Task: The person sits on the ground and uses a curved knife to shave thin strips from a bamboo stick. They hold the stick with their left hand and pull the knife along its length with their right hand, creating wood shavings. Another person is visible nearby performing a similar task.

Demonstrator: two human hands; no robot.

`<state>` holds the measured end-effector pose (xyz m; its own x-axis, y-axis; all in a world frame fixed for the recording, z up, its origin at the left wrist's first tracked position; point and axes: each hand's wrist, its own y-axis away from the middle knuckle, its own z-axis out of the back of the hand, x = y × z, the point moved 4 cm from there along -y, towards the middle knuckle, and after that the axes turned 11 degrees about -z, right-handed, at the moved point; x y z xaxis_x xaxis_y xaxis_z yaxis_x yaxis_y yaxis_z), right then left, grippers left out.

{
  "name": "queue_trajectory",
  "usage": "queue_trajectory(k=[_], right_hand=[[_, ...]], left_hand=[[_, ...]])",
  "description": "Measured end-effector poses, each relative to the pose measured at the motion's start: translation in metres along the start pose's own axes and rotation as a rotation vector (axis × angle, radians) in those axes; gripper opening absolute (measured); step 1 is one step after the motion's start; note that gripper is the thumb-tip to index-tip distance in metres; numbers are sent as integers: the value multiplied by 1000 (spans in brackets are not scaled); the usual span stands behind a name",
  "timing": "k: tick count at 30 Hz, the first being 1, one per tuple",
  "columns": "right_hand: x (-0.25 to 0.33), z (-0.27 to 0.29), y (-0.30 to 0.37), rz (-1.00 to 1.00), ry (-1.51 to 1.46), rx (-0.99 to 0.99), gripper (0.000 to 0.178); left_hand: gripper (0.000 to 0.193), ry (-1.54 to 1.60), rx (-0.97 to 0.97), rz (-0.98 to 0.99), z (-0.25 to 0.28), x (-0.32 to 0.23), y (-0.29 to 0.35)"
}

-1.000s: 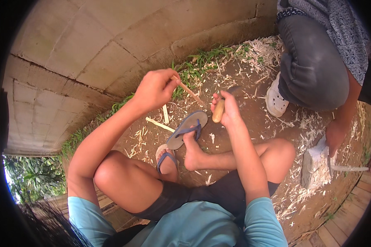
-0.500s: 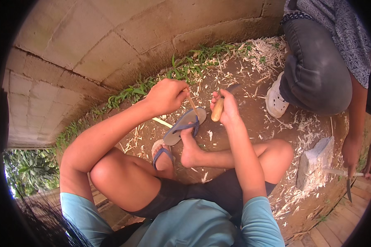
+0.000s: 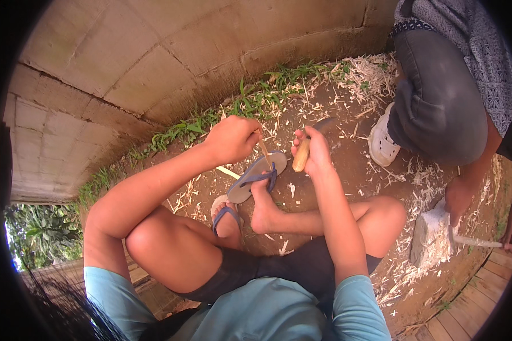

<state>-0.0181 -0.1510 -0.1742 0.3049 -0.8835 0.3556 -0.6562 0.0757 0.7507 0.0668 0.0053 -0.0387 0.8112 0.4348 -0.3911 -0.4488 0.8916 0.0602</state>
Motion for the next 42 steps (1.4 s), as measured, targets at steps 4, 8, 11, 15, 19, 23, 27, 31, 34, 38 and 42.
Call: queue_trajectory(k=[4, 8, 11, 15, 19, 23, 27, 31, 34, 38, 42], right_hand=[[-1, 2, -3, -4, 8, 14, 19], [-1, 3, -5, -11, -6, 21, 20], [0, 1, -2, 2, -18, 28, 20], [1, 0, -1, 2, -17, 30, 19], [2, -1, 3, 21, -17, 26, 19], [2, -1, 1, 6, -24, 30, 19], [2, -2, 1, 11, -15, 32, 19], [1, -3, 1, 24, -3, 24, 20], [0, -2, 0, 24, 0, 19, 20], [-2, -3, 1, 19, 10, 10, 19], [-5, -2, -5, -2, 22, 14, 19]], left_hand=[[15, 1, -43, 6, 9, -1, -1], [15, -9, 2, 49, 7, 0, 0], [15, -5, 5, 60, 4, 4, 0], [16, 11, -79, 20, 7, 6, -1], [16, 7, -44, 80, 8, 7, -3], [16, 0, -43, 64, 6, 8, -1], [15, -13, -65, 36, 9, 5, -4], [15, 7, -90, 30, 12, 3, -4], [15, -13, -61, 41, 11, 3, -3], [15, -34, -33, 33, 10, 3, -3], [15, -53, -30, 34, 10, 4, -4]])
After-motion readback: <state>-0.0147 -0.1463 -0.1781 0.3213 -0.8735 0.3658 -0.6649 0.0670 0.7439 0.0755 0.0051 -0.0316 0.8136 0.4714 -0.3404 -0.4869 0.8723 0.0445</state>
